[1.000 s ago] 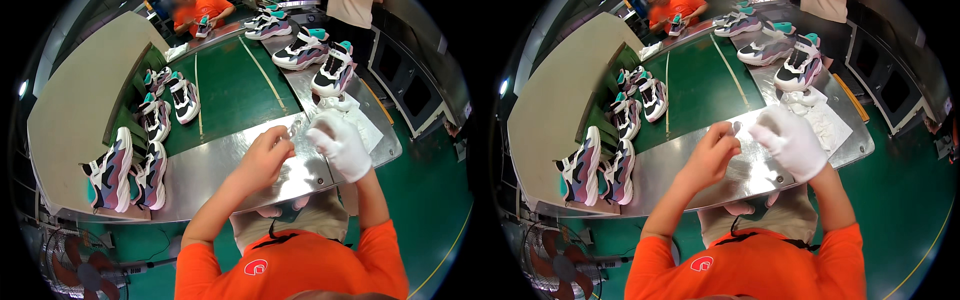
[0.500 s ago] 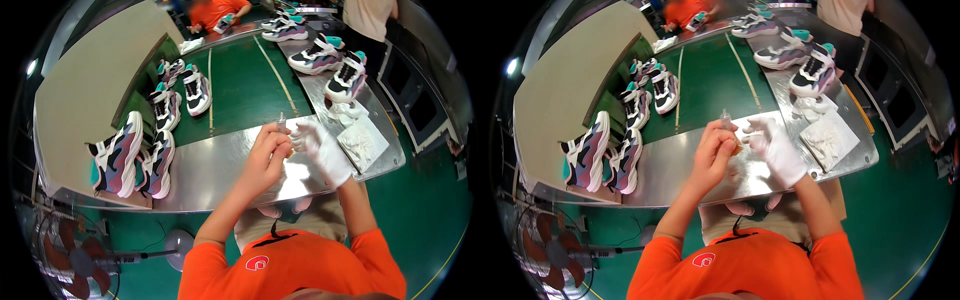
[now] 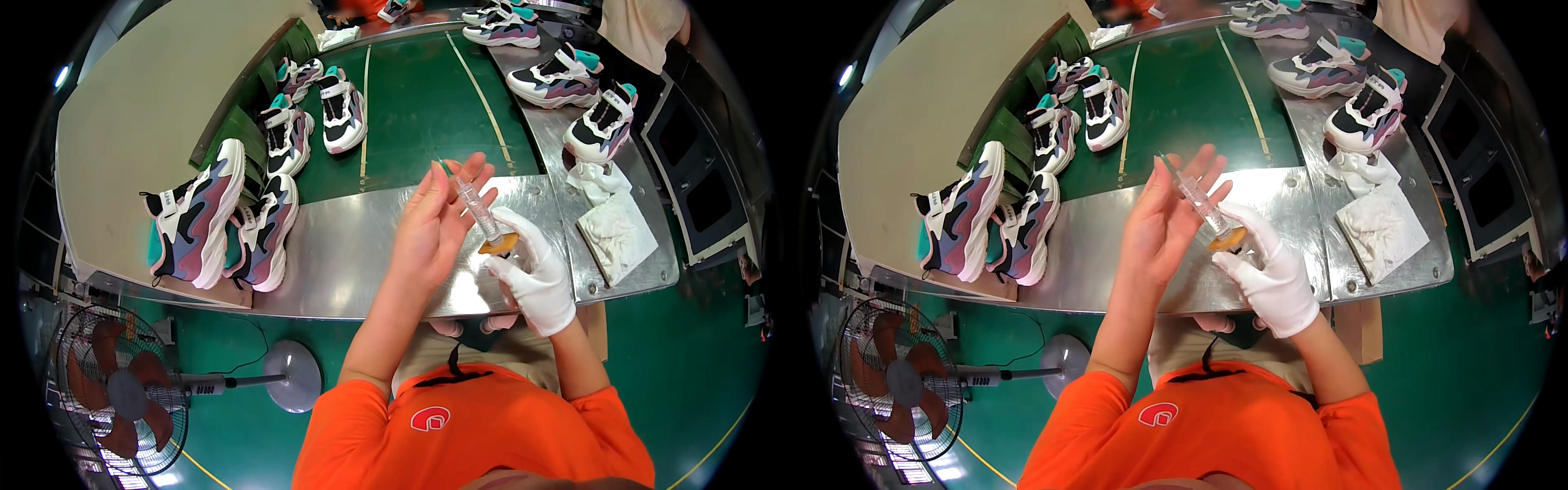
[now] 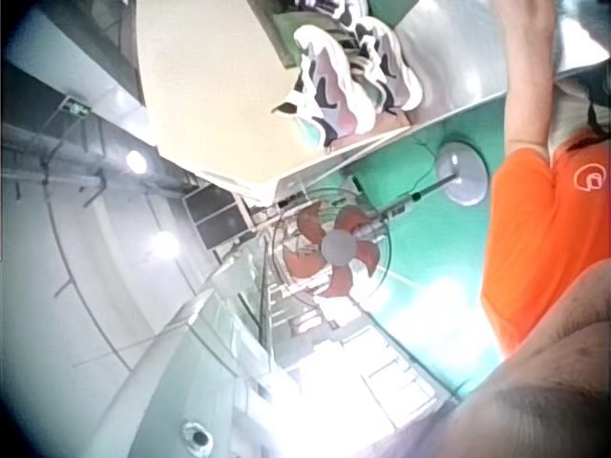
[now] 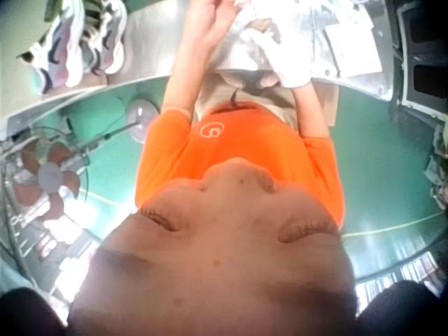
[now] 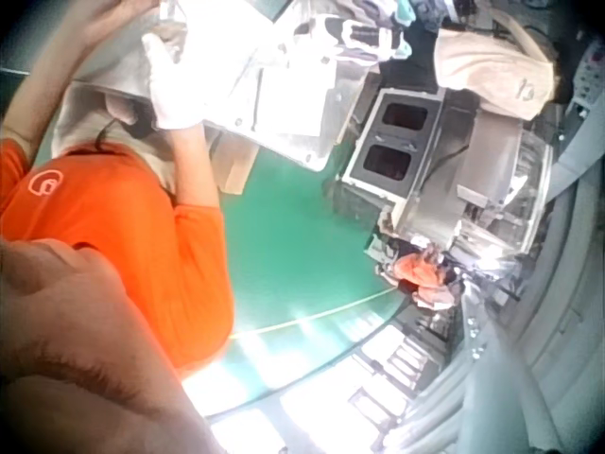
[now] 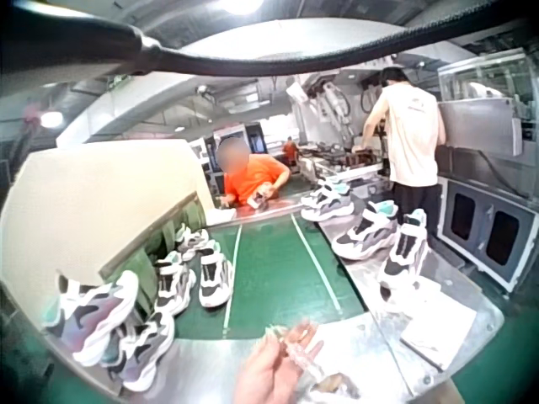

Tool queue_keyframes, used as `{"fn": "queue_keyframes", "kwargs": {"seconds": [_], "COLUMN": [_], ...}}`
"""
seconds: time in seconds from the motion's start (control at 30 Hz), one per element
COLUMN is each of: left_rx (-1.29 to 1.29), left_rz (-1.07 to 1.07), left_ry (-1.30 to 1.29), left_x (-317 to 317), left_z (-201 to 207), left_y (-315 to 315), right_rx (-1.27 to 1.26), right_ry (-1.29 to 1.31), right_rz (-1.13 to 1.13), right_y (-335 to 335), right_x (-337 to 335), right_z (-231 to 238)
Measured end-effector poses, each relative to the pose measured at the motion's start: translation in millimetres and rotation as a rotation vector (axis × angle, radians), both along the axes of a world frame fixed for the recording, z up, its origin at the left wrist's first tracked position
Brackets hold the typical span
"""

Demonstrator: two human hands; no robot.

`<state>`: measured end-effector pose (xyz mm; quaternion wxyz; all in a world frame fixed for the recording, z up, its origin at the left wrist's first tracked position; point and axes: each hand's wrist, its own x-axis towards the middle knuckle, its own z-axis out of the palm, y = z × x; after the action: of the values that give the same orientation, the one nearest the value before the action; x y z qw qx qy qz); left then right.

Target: The person uses a syringe to apply a clear liquid into the seams of a multi-colored sneaker. They rotate the shoe to access different areas, wipe the surface with a white cloth, and place the shoe on a metal table. The person repeats this process with multiple sneakers on a production line.

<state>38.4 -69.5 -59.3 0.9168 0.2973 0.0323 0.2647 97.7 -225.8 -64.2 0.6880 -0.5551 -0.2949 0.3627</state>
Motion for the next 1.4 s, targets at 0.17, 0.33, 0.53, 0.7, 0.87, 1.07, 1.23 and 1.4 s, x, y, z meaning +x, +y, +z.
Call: {"fn": "queue_keyframes", "kwargs": {"seconds": [0.17, 0.33, 0.53, 0.7, 0.87, 1.07, 1.23, 1.4], "left_rx": [0.054, 0.046, -0.027, -0.125, 0.066, 0.465, 0.734, 0.822], "left_rz": [-0.008, -0.022, -0.048, -0.101, -0.020, 0.238, 0.374, 0.338], "left_ry": [-0.011, -0.020, -0.028, -0.018, 0.040, 0.163, 0.264, 0.182], "left_x": [-0.4, 1.5, 3.6, 6.1, 5.4, 7.0, 8.5, 2.4], "left_z": [-1.8, -4.8, -6.7, -9.6, -6.8, 2.5, 19.2, 27.1], "left_y": [-2.5, -4.0, -8.3, -8.7, -11.9, -1.3, 0.1, -1.5], "right_rx": [-0.031, -0.048, -0.013, -0.027, -0.043, -0.085, -0.043, -0.072], "right_ry": [0.046, 0.021, 0.209, 0.292, 0.278, -0.512, -1.175, -0.747], "right_rz": [0.015, -0.002, 0.016, 0.051, 0.034, -0.271, -0.538, -0.348], "right_y": [2.1, 1.0, -4.3, -9.5, -11.4, -1.0, 0.5, -0.9], "right_x": [1.5, 3.9, 10.4, 12.2, 15.2, 10.8, 19.1, 13.7], "right_z": [-3.1, -4.4, -1.2, 12.2, 12.1, -19.4, -16.1, -7.4]}}
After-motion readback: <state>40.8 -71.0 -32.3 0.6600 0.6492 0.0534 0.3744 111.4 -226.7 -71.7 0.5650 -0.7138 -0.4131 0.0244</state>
